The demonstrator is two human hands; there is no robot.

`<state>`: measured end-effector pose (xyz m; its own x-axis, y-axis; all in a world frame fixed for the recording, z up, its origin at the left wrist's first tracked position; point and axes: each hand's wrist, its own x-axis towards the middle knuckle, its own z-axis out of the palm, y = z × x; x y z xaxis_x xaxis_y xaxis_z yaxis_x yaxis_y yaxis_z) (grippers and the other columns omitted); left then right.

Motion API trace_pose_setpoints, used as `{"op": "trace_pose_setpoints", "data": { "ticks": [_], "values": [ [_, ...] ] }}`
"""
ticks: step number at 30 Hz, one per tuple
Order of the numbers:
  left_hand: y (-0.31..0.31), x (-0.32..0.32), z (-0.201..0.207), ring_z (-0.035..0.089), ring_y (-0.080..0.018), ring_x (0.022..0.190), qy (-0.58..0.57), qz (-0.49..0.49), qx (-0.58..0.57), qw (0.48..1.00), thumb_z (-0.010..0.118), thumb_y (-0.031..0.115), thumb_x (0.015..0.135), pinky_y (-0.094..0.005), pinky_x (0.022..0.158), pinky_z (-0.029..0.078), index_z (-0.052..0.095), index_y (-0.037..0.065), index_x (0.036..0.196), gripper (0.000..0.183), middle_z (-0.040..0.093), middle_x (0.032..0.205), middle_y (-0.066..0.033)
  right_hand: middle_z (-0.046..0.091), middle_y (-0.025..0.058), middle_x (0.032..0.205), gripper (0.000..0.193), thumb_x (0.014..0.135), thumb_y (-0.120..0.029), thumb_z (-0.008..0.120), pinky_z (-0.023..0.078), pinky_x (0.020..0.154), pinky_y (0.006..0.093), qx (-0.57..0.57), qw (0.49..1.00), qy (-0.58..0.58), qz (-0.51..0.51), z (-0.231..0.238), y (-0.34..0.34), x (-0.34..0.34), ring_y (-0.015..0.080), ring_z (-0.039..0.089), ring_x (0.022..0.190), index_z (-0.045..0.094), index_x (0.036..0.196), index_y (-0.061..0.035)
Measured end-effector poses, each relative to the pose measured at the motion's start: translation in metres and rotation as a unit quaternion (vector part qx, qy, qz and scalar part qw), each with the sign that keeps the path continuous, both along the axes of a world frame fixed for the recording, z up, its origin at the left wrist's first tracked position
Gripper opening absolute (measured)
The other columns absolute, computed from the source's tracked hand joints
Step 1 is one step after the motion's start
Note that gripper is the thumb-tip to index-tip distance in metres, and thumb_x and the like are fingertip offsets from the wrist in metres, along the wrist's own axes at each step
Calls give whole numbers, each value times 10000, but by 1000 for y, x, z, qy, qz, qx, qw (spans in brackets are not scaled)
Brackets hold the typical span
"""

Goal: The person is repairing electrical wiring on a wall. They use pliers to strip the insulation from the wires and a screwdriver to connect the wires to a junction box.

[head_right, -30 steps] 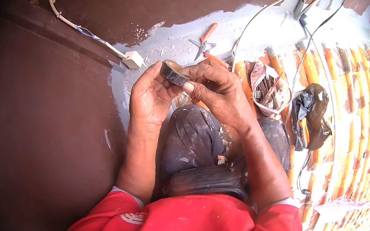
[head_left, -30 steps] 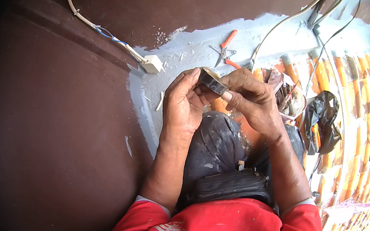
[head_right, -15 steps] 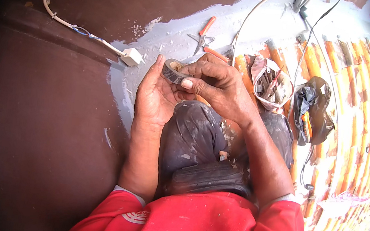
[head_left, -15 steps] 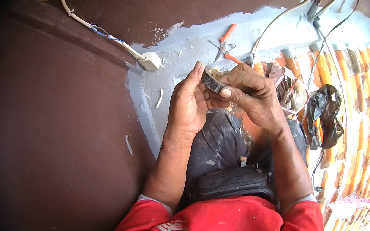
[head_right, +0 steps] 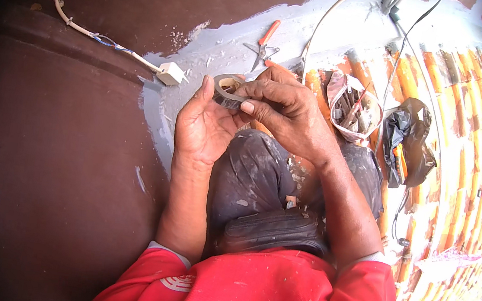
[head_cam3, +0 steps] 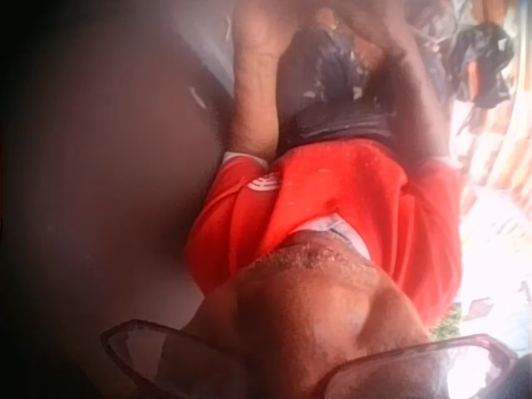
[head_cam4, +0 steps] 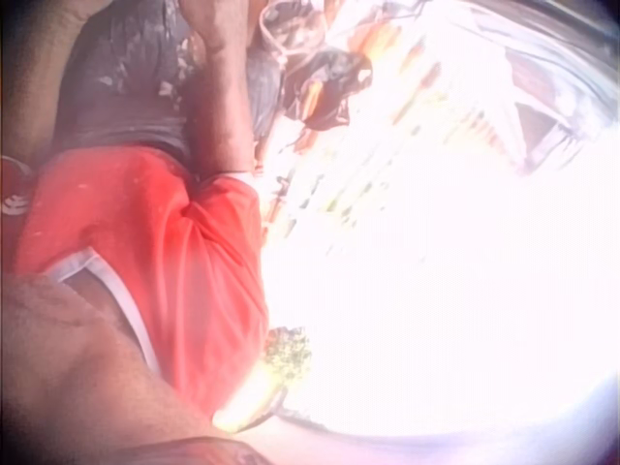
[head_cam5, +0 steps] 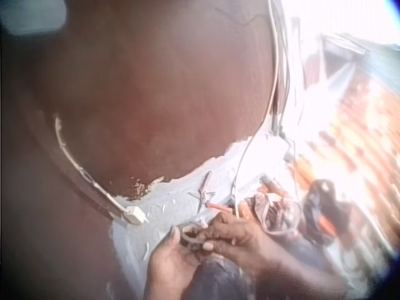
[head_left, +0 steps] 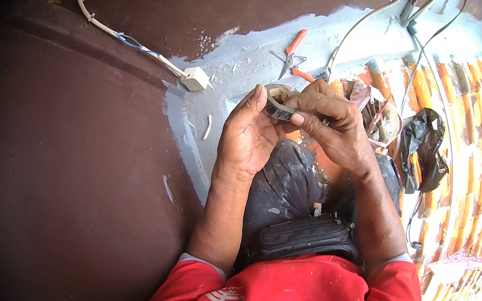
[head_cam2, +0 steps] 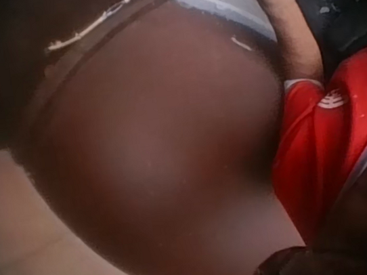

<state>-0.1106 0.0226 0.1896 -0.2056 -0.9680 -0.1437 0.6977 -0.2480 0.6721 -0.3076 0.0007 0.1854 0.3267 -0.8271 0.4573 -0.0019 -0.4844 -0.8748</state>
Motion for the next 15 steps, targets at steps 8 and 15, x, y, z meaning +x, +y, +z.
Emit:
{"op": "trace_pose_setpoints", "data": {
  "ticks": [8,15],
  "values": [
    [6,-13,1,687,-217,1057,-108,100,-75,986,657,277,1094,-383,948,565,659,3,1242,311,708,1142,-115,590,31,861,294,878,-127,848,432,649,295,72,995,-9,-71,4,13,14,113,547,789,806,1139,3],
    [9,-16,4,687,-183,955,-126,116,-61,983,672,262,1089,-348,871,570,665,14,1179,265,715,1092,-93,588,24,841,258,874,-81,774,440,634,274,64,994,-52,-68,-7,13,18,82,538,736,798,1110,22]
  ]
}}
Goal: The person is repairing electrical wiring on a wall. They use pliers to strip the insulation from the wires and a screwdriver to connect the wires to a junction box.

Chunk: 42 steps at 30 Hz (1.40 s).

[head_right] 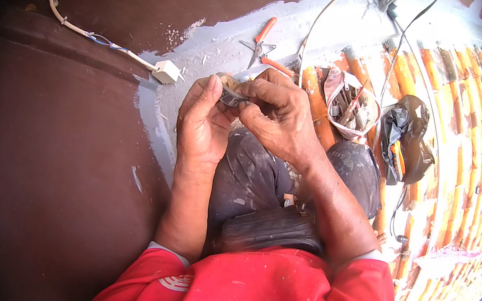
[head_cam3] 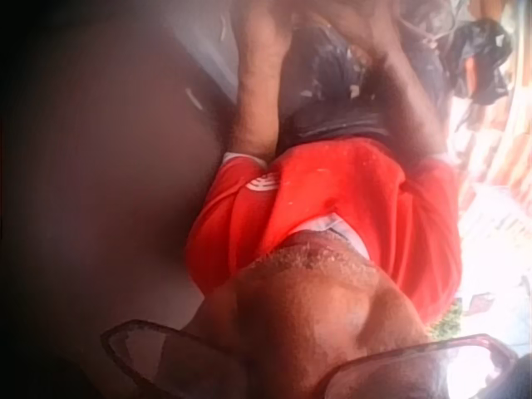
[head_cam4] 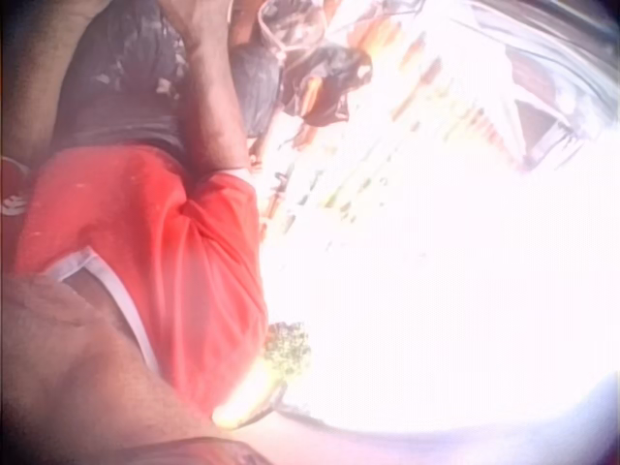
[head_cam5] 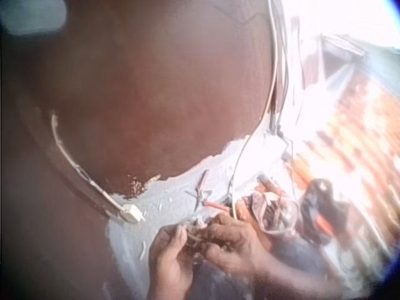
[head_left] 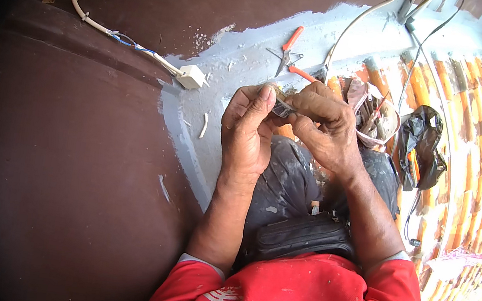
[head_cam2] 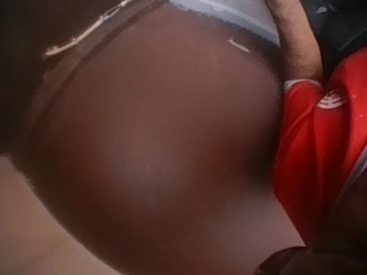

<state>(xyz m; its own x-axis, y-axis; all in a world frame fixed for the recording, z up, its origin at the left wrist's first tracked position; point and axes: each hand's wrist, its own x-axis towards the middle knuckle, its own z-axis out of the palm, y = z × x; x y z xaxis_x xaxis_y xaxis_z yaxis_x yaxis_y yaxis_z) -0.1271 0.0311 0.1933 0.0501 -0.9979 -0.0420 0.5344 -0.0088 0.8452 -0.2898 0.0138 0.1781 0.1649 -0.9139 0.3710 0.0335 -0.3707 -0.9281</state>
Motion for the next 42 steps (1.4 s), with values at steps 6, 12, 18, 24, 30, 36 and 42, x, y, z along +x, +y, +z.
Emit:
{"op": "trace_pose_setpoints", "data": {
  "ticks": [6,12,18,24,30,36,42],
  "values": [
    [-2,2,-9,697,-192,989,-24,17,-5,1000,641,312,1104,-356,876,568,673,12,1190,314,724,1098,-99,585,15,831,274,854,-60,764,459,651,272,3,1000,12,1,3,0,0,72,553,749,790,1115,20],
    [-7,4,0,726,-213,1006,89,-32,61,994,552,425,1139,-395,873,594,679,2,1241,453,751,1120,-114,583,28,862,352,867,-69,868,486,688,312,-50,998,29,19,8,-2,-6,118,571,761,771,1202,-20],
    [-9,-3,-13,698,-216,1087,-85,-31,-73,993,516,428,1143,-384,968,546,674,-23,1255,491,741,1137,-134,566,55,876,326,897,-135,881,494,708,352,-89,990,102,30,5,-6,-10,196,583,806,761,1177,-19],
    [-16,-2,-21,729,-206,950,20,-46,52,997,523,463,1149,-361,823,599,686,-21,1193,512,742,1087,-134,582,75,886,275,935,-160,849,508,726,362,-70,990,96,72,3,-12,-17,208,589,813,754,1128,10],
    [-12,-3,-19,736,-218,958,43,-2,93,995,527,517,1137,-375,795,621,690,-10,1191,554,743,1108,-139,583,38,888,274,925,-158,842,471,694,307,35,993,82,72,12,-2,-15,112,581,815,783,1124,20],
    [-8,-11,-11,713,-189,933,-99,55,23,993,573,478,1132,-342,790,598,691,-11,1117,503,714,1034,-106,597,26,868,228,877,-47,732,463,661,301,64,996,39,48,4,0,-7,79,564,768,790,1081,38],
    [-6,-15,-6,704,-181,884,-86,58,42,994,579,469,1131,-347,757,592,684,-14,1073,498,698,988,-101,665,56,904,216,873,-47,701,510,705,292,80,995,-27,58,-8,-1,-4,110,618,803,782,1050,46]
  ]
}}
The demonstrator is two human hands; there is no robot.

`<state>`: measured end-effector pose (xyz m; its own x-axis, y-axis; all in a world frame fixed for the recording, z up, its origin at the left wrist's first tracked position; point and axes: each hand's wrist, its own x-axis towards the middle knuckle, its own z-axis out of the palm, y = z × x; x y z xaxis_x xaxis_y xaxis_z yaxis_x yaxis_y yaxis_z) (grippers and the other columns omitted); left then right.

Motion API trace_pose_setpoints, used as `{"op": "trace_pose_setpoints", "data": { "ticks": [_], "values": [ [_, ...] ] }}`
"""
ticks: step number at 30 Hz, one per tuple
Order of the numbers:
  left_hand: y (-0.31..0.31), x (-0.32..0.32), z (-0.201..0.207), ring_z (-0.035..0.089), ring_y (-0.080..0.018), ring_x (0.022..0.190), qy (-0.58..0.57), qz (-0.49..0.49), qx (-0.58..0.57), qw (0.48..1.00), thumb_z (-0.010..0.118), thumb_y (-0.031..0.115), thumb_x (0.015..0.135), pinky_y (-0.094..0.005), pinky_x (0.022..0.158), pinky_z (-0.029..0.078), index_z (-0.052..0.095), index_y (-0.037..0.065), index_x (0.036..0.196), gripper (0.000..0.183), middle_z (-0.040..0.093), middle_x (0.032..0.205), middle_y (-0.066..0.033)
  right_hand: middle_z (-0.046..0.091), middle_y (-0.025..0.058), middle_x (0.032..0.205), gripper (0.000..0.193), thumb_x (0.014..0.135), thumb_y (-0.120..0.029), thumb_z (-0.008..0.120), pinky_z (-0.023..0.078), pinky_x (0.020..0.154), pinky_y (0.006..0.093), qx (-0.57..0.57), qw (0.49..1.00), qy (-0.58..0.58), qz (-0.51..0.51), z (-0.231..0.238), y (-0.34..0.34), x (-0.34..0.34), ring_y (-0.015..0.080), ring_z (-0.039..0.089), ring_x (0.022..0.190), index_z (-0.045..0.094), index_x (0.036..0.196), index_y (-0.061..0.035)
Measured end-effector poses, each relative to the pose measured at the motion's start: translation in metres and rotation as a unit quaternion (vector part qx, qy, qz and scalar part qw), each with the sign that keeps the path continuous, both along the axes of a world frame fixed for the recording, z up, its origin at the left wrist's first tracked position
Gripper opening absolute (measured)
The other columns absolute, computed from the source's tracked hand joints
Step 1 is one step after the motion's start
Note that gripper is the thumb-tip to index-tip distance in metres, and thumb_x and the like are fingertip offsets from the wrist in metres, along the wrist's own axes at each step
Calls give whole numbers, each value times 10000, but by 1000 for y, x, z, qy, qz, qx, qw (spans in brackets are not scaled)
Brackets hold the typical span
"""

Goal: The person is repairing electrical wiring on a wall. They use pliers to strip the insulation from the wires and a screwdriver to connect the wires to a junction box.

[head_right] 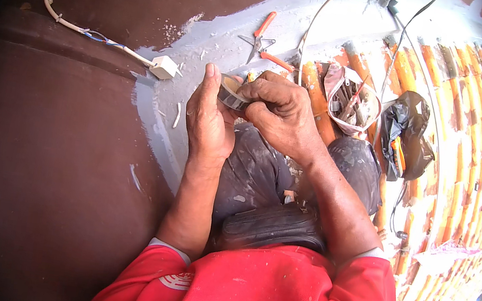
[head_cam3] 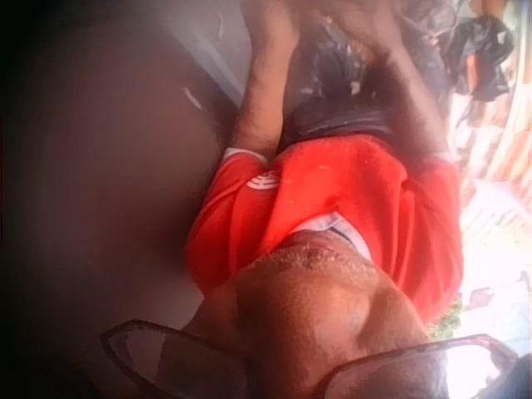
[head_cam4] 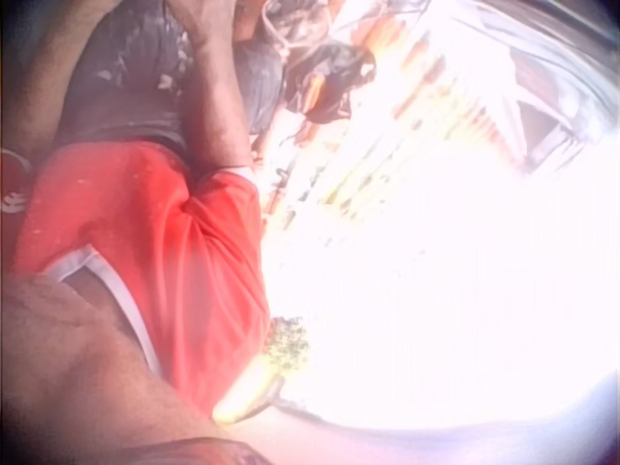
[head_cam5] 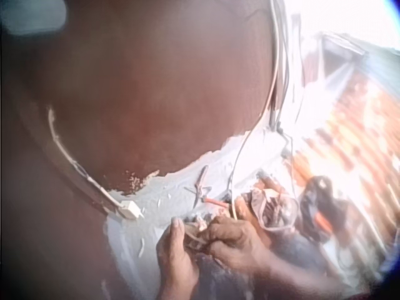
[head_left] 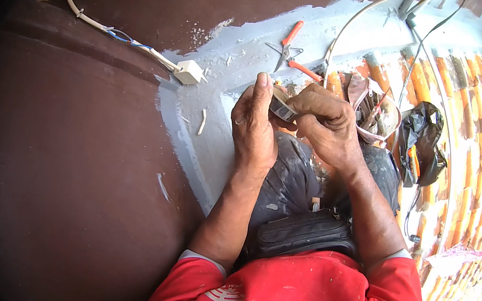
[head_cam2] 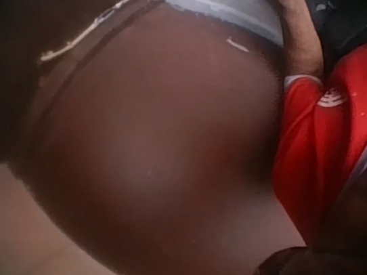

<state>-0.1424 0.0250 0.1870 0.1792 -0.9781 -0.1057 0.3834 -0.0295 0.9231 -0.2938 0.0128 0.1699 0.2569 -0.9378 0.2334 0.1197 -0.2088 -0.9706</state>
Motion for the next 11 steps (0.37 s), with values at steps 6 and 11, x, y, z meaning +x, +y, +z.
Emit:
{"op": "trace_pose_setpoints", "data": {
  "ticks": [6,11],
  "values": [
    [0,3,0,702,-179,858,3,-4,12,1000,591,475,1124,-332,730,597,682,-14,1065,501,687,962,-93,679,59,924,204,873,-48,695,515,716,279,20,1000,-11,7,3,2,0,116,629,809,778,1038,38],
    [-1,4,-11,700,-178,841,-31,23,7,999,627,478,1108,-330,731,610,685,-4,1065,487,686,955,-82,684,56,935,175,886,-70,722,519,751,292,-35,999,35,-11,-4,1,0,116,637,849,794,1029,0]
  ]
}}
